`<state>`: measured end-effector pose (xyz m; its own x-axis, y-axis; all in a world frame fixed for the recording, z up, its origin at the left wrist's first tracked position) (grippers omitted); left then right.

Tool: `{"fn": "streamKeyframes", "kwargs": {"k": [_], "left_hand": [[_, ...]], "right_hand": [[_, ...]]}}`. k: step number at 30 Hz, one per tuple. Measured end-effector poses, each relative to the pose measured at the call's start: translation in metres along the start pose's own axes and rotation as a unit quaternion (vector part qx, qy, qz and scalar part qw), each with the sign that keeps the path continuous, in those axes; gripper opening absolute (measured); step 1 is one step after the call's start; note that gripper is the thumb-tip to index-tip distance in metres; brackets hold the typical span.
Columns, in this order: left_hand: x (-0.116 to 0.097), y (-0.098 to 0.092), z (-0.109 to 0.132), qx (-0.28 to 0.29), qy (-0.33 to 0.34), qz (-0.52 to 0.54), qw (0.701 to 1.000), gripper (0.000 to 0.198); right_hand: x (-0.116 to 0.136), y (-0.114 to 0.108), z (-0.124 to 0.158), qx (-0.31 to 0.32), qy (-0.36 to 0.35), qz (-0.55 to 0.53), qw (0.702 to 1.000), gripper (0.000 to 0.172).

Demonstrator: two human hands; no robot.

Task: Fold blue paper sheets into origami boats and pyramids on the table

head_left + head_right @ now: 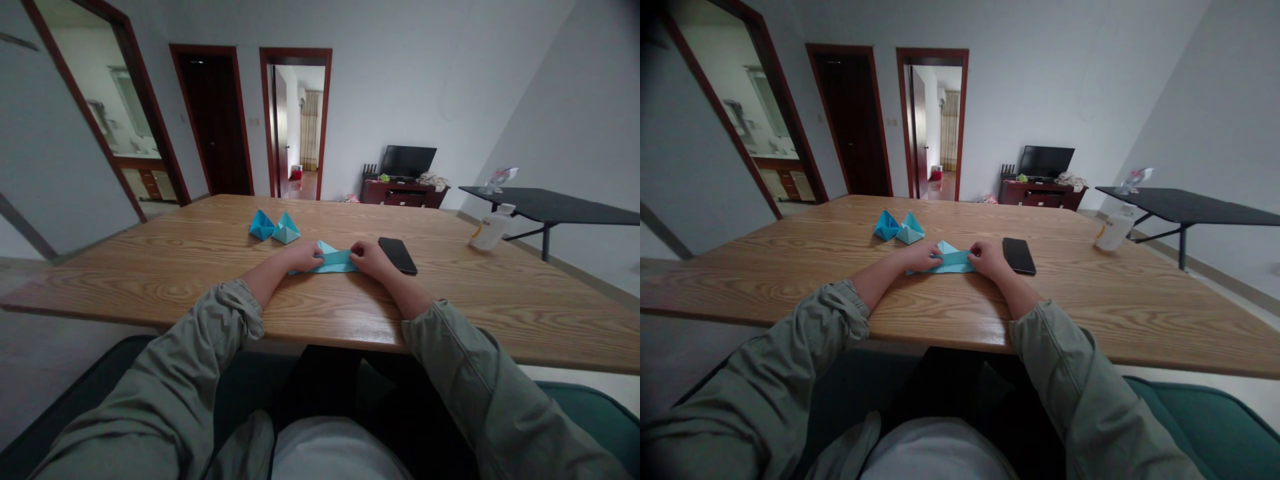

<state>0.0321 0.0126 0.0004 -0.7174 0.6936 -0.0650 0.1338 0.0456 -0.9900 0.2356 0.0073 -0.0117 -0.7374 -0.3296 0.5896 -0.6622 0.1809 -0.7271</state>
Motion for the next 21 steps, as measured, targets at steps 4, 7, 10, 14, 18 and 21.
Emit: {"fn": "streamKeyframes", "kwargs": {"k": [4,7,10,14,18,21], "left_hand": [[0.004,0.002,0.001,0.004,-0.022,0.022,1.0,0.025],[0.01,0.0,0.003,0.0,-0.032,0.031,0.999,0.028],[0.022,-0.005,0.007,-0.011,-0.042,0.04,0.998,0.036],[0.048,-0.013,0.016,-0.03,-0.087,0.065,0.994,0.045],[0.063,-0.017,0.026,-0.028,-0.111,0.068,0.991,0.045],[0.061,-0.017,0.03,-0.012,-0.116,0.084,0.99,0.042]], "right_hand": [[0.001,0.001,0.0,0.027,-0.009,0.012,1.0,0.017],[0.0,0.002,0.0,0.038,-0.012,0.02,0.999,0.018],[-0.001,0.003,0.0,0.046,-0.01,0.019,0.999,0.019],[-0.001,0.003,0.001,0.054,0.006,0.007,0.999,0.02],[-0.002,0.002,0.0,0.057,0.02,-0.005,0.998,0.021],[-0.005,0.003,-0.001,0.053,0.021,-0.017,0.998,0.02]]}}
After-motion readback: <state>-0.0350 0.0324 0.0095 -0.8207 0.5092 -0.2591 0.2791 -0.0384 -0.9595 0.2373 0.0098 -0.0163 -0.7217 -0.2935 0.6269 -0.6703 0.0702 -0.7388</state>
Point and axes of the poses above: each hand's wrist, its own z-axis away from the middle knuckle, its own y-axis out of the palm, x = y × z, the point moved 4 cm from there along -z, towards the middle knuckle, and after that the axes turned 10 degrees about -z, right-handed, at the moved point
